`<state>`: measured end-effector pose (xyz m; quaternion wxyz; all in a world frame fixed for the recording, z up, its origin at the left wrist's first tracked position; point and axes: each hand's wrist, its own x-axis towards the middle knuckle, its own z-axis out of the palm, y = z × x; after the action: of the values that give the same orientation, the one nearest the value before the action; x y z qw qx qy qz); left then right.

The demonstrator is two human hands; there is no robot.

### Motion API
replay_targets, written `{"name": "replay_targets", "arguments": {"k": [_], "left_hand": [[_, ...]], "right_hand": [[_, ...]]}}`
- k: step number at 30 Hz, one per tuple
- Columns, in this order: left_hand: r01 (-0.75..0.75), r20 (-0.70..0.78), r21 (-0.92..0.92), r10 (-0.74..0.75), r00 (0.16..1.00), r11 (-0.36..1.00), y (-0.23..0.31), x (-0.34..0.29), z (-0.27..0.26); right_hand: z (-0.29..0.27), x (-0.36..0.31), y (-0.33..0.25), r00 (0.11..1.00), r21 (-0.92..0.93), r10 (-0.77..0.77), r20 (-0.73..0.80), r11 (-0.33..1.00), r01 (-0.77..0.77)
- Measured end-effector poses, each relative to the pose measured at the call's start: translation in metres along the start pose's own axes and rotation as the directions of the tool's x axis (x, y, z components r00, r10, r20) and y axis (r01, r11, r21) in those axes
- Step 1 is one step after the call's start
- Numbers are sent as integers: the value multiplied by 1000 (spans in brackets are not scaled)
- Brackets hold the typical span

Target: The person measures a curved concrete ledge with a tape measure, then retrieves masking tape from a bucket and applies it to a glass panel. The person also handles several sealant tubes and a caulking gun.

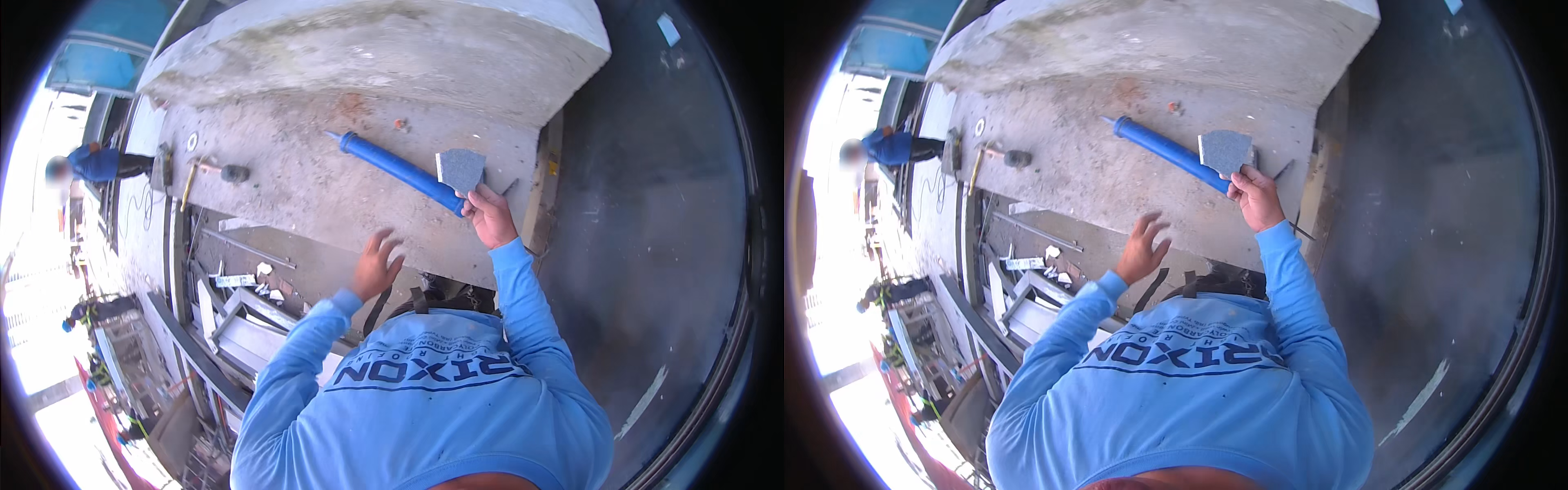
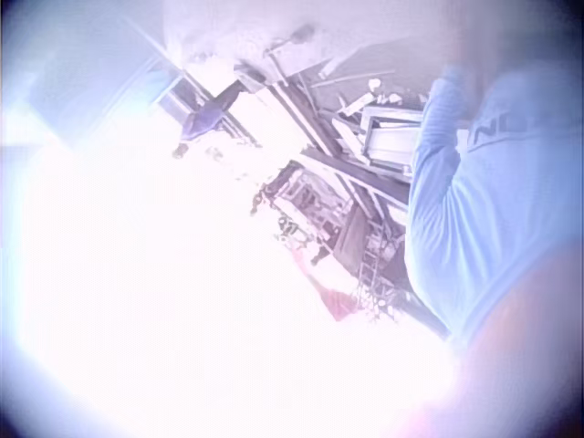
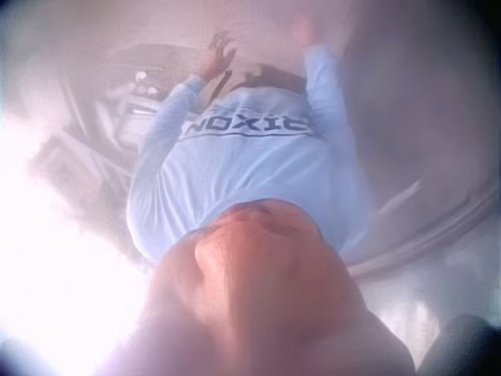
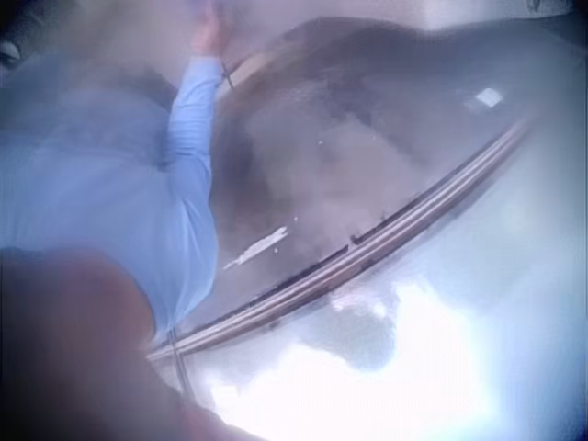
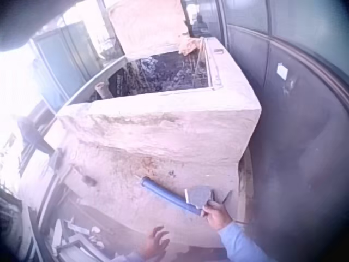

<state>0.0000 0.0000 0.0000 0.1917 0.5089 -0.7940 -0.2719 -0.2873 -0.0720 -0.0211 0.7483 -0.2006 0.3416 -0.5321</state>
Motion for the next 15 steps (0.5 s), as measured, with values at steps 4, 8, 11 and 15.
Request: {"name": "replay_targets", "arguments": {"k": [4, 8, 11, 15], "left_hand": [[607, -4, -31, -607, 794, 794, -37, -252, -5], [748, -253, -99, -744, 619, 656, -50, -317, 20], [783, -390, -237, -794, 466, 575, -53, -286, 33], [658, -416, -268, -701, 580, 704, -63, -196, 12]], "right_hand": [[63, 20, 46, 984, 35, 162, -69, 986, -160], [72, 84, 61, 983, 95, 174, -61, 981, -168], [112, 91, 61, 965, 28, 263, -6, 964, -263], [136, 68, 61, 937, -515, 340, 75, 818, -256]]}}
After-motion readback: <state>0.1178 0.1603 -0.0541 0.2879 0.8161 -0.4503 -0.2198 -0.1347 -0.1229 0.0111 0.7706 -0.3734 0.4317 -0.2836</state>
